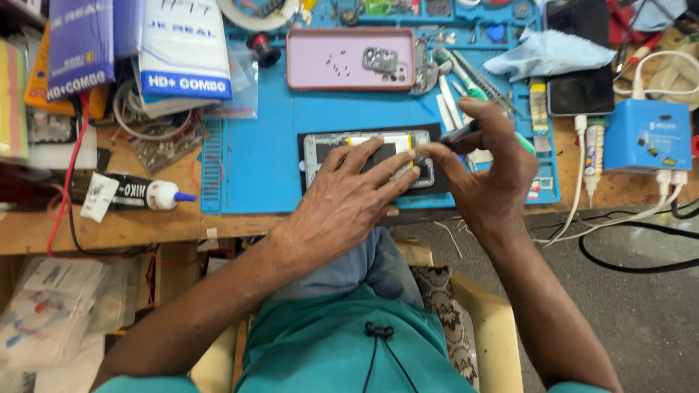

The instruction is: The person uses a precision screwdriver to remove screws from the internal frame of a disassembled smartphone. They place the removed screws into a compartment on the workbench mat. The person continues to unscrew and remove components from the phone's interior.

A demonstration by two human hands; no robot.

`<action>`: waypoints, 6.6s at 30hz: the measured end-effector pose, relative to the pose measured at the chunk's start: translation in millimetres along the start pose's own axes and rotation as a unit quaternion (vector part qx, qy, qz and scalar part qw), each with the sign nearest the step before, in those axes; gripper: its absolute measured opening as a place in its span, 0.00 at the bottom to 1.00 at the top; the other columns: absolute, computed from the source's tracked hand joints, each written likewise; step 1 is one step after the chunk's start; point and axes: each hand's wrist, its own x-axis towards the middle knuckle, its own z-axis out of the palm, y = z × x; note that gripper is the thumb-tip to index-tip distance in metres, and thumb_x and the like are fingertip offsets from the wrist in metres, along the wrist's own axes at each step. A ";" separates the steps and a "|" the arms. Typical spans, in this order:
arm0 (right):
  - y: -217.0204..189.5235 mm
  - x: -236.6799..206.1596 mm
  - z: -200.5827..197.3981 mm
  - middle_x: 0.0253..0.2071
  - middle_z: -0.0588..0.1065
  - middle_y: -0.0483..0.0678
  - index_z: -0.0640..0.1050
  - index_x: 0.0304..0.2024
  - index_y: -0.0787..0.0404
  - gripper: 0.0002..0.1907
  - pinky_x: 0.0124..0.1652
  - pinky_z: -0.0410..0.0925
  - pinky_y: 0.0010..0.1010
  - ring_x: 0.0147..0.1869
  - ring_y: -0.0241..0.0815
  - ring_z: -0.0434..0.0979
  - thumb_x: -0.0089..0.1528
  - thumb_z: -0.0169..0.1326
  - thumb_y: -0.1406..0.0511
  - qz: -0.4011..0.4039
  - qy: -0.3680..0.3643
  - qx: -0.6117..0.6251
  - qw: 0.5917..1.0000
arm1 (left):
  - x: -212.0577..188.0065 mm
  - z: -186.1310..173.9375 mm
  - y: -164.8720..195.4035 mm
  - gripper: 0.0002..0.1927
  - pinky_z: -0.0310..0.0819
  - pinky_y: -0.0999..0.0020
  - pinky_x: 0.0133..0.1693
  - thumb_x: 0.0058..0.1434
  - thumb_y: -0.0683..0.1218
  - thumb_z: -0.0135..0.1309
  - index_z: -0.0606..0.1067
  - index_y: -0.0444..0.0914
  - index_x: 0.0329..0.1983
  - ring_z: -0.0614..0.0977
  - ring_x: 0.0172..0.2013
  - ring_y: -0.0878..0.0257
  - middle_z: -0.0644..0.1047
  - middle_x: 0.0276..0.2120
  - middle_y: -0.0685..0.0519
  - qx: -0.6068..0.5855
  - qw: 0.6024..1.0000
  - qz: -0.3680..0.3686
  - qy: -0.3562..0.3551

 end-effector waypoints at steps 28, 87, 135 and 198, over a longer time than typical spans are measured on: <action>47.2 -111.3 -49.4 0.49 0.80 0.58 0.40 0.77 0.48 0.45 0.48 0.84 0.37 0.46 0.49 0.87 0.75 0.58 0.73 0.070 0.417 0.205 0.883 | 37.8 -25.2 24.5 0.25 0.64 0.49 0.56 0.59 0.50 0.57 0.74 0.42 0.61 0.71 0.59 0.46 0.75 0.59 0.51 -0.047 0.999 0.022 -0.001; 88.8 -144.5 -84.4 0.53 0.80 0.59 0.37 0.77 0.51 0.44 0.48 0.81 0.24 0.52 0.43 0.86 0.79 0.56 0.75 0.206 0.382 0.112 0.894 | 195.2 86.7 87.8 0.05 0.69 0.54 0.46 0.56 0.45 0.62 0.79 0.40 0.33 0.75 0.45 0.52 0.73 0.38 0.52 -0.200 0.971 0.129 0.020; 26.2 -93.0 -56.0 0.50 0.78 0.63 0.38 0.78 0.42 0.42 0.52 0.81 0.32 0.50 0.49 0.85 0.82 0.53 0.75 0.055 0.287 0.175 0.940 | 111.5 25.0 45.5 0.15 0.65 0.70 0.36 0.73 0.54 0.50 0.80 0.40 0.40 0.69 0.34 0.70 0.72 0.34 0.59 -0.548 0.832 -0.086 0.004; -0.6 35.3 7.7 0.53 0.80 0.53 0.71 0.62 0.61 0.27 0.51 0.80 0.34 0.53 0.46 0.84 0.63 0.66 0.71 -0.045 -0.056 -0.039 0.997 | -48.1 -40.3 -76.4 0.43 0.63 0.50 0.64 0.50 0.55 0.69 0.68 0.36 0.67 0.70 0.63 0.46 0.72 0.62 0.44 -0.177 0.974 -0.132 0.052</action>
